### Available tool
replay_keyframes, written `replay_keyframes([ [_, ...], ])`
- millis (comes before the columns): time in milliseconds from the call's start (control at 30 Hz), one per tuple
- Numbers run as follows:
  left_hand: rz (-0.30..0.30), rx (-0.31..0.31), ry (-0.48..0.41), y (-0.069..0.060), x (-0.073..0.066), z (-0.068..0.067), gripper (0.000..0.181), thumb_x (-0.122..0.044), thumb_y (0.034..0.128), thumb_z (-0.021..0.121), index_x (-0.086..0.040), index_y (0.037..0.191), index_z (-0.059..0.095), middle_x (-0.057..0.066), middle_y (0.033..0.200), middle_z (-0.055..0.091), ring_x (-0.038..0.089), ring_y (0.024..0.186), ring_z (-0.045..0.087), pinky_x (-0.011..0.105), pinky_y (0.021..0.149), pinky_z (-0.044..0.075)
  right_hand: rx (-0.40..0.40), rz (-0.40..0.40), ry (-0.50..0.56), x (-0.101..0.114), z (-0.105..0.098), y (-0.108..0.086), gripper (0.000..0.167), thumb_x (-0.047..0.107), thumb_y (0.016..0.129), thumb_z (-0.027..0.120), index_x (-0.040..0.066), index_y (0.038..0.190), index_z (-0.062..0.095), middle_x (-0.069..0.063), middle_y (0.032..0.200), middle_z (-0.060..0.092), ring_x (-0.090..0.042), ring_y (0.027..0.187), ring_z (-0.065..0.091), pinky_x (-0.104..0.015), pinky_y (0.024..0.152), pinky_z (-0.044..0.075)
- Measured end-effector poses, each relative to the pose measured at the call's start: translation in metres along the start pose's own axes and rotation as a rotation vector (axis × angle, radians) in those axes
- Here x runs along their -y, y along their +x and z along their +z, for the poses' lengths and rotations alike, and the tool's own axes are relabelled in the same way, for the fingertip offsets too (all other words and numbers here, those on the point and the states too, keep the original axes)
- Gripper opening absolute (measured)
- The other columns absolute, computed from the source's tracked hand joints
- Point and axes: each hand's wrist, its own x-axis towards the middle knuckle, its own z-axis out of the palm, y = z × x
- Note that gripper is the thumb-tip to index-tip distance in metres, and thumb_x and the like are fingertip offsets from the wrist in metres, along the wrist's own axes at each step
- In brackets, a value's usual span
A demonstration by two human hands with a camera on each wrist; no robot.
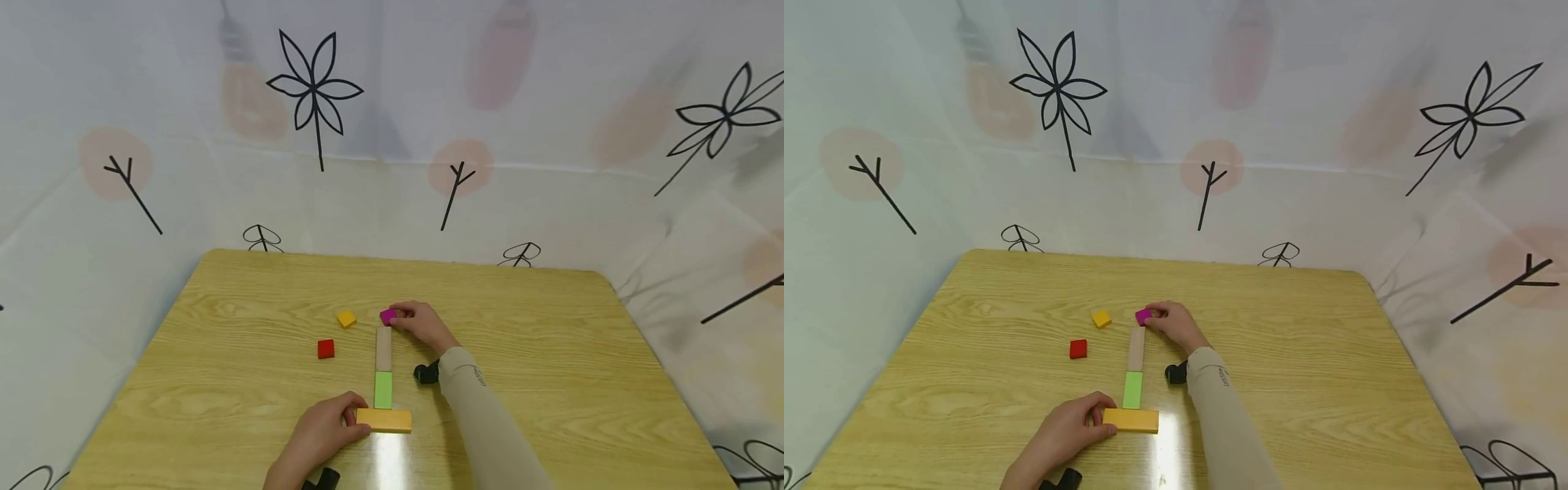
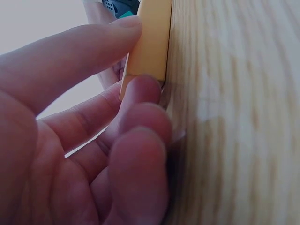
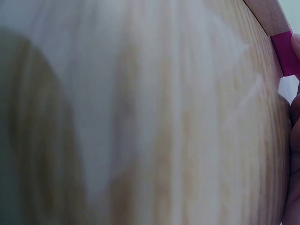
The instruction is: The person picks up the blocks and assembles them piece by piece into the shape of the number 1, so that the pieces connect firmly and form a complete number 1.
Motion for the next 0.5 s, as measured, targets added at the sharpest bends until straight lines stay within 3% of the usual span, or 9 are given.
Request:
replay_keyframes([
  [233, 0.01, -0.002, 0.0, 0.0008, -0.0009, -0.0006, 0.032, -0.046, 0.0754, 0.065, -0.025, 0.099, 0.06, -0.014, 0.066, 0.049, 0.003, 0.053, 0.042, 0.022, 0.05, 0.034, -0.004, 0.017, -0.005, 0.0005, -0.0025, -0.0015, 0.038, 0.032, 0.081, 0.065, 0.019, 0.117, 0.059, 0.002, 0.087, 0.056, -0.016, 0.075, 0.048, -0.03, 0.067, 0.04],
  [500, -0.006, 0.008, -0.005, 0.0014, 0.0015, -0.0012, 0.033, -0.047, 0.0754, 0.065, -0.024, 0.099, 0.059, -0.013, 0.066, 0.049, 0.004, 0.053, 0.041, 0.022, 0.052, 0.034, 0.008, -0.02, -0.041, 0.001, -0.0017, -0.002, 0.037, 0.033, 0.083, 0.063, 0.019, 0.117, 0.059, 0.003, 0.09, 0.056, -0.015, 0.077, 0.048, -0.03, 0.068, 0.04],
])
